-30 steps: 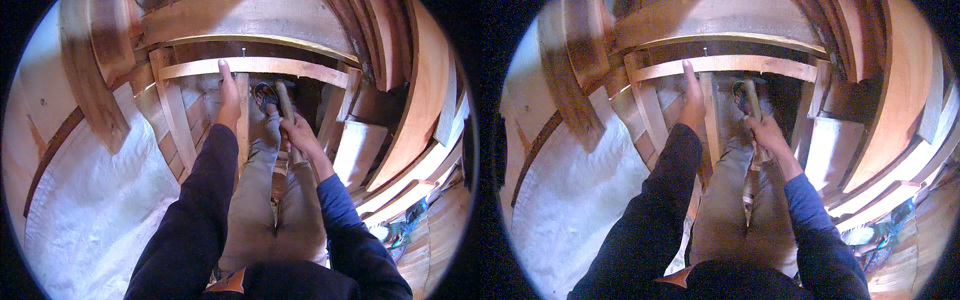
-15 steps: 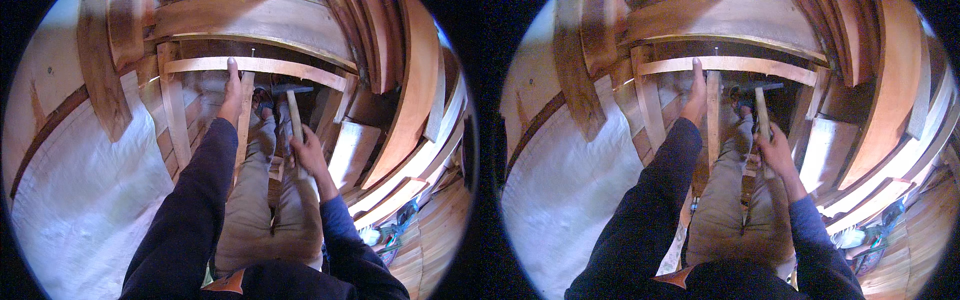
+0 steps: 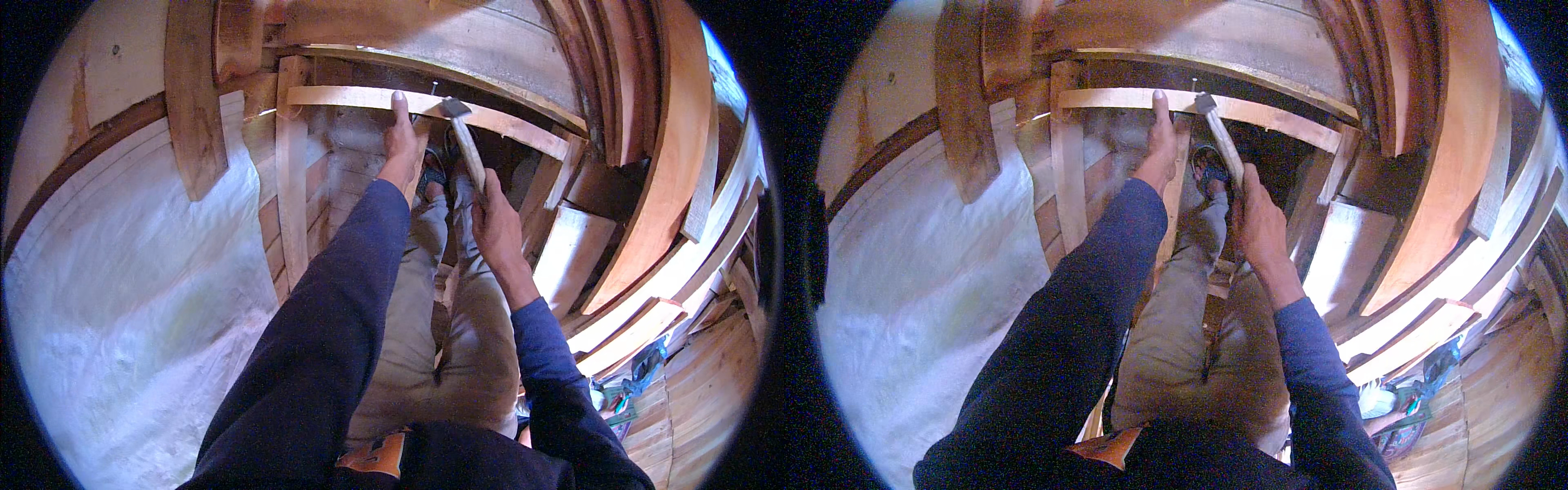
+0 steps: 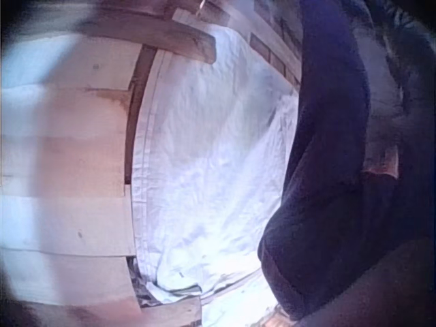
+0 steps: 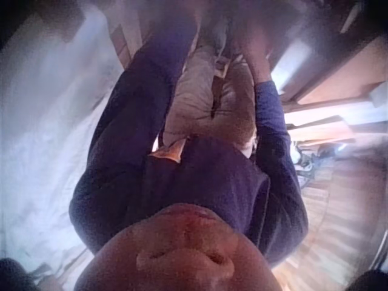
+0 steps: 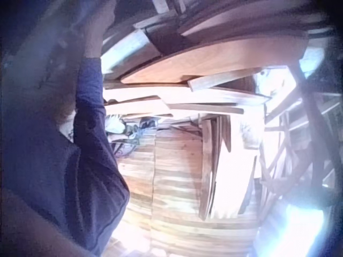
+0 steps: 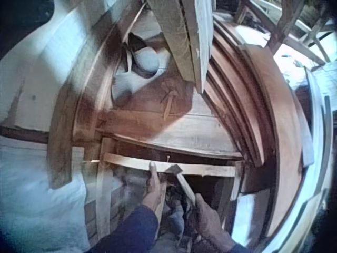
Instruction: The person assembles a wooden frame by positioning planks and securing them with nails. They use a hammer to drive nails into the wood, working on the frame's structure while standing on the floor.
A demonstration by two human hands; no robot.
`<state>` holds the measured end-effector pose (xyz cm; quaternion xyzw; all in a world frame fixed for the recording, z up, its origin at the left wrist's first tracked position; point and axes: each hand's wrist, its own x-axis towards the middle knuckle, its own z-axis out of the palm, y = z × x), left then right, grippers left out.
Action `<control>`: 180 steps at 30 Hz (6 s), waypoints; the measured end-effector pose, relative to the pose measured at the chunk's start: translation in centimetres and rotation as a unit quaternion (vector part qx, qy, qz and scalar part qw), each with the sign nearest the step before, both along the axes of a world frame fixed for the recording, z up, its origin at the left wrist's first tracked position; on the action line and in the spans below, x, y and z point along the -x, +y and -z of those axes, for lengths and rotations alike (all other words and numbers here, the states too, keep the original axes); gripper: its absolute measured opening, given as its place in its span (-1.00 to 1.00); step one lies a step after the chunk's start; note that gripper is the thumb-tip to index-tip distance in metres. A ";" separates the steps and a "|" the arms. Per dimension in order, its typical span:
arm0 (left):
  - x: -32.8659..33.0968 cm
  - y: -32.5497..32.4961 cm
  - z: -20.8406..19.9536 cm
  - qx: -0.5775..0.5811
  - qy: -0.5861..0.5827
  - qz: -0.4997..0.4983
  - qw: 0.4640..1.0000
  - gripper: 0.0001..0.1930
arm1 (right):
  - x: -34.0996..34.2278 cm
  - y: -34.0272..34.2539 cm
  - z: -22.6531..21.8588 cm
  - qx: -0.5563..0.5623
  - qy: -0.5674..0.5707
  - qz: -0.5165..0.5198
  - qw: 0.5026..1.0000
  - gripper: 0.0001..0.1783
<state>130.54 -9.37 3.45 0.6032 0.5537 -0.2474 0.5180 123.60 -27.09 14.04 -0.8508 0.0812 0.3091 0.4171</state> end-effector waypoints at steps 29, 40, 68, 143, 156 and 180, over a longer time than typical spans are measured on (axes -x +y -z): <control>0.1 -0.3 -0.2 0.043 -0.055 -0.076 0.995 -0.04 | -1.2 -1.1 -0.1 0.010 -0.076 -0.091 0.993 -0.49; 1.5 -0.6 2.2 0.016 -0.108 -0.063 0.992 -0.02 | -7.0 0.9 -6.5 -0.037 -0.120 0.014 0.992 -0.60; 0.2 0.3 -2.6 0.105 -0.088 -0.092 0.986 -0.11 | -1.8 -1.5 -1.6 0.016 0.027 -0.097 0.995 -0.69; 5.7 0.7 6.4 0.044 -0.076 0.146 0.985 -0.28 | -13.3 15.5 4.7 -0.029 -0.151 -0.460 0.875 -0.73; 5.2 1.7 5.7 0.064 -0.064 0.122 0.988 -0.29 | -13.4 15.8 3.1 0.018 -0.109 -0.455 0.884 -0.71; -2.9 -11.6 -1.3 -0.264 -0.337 0.766 0.480 -0.59 | 10.0 -0.2 14.3 -0.320 0.302 0.540 0.718 -0.81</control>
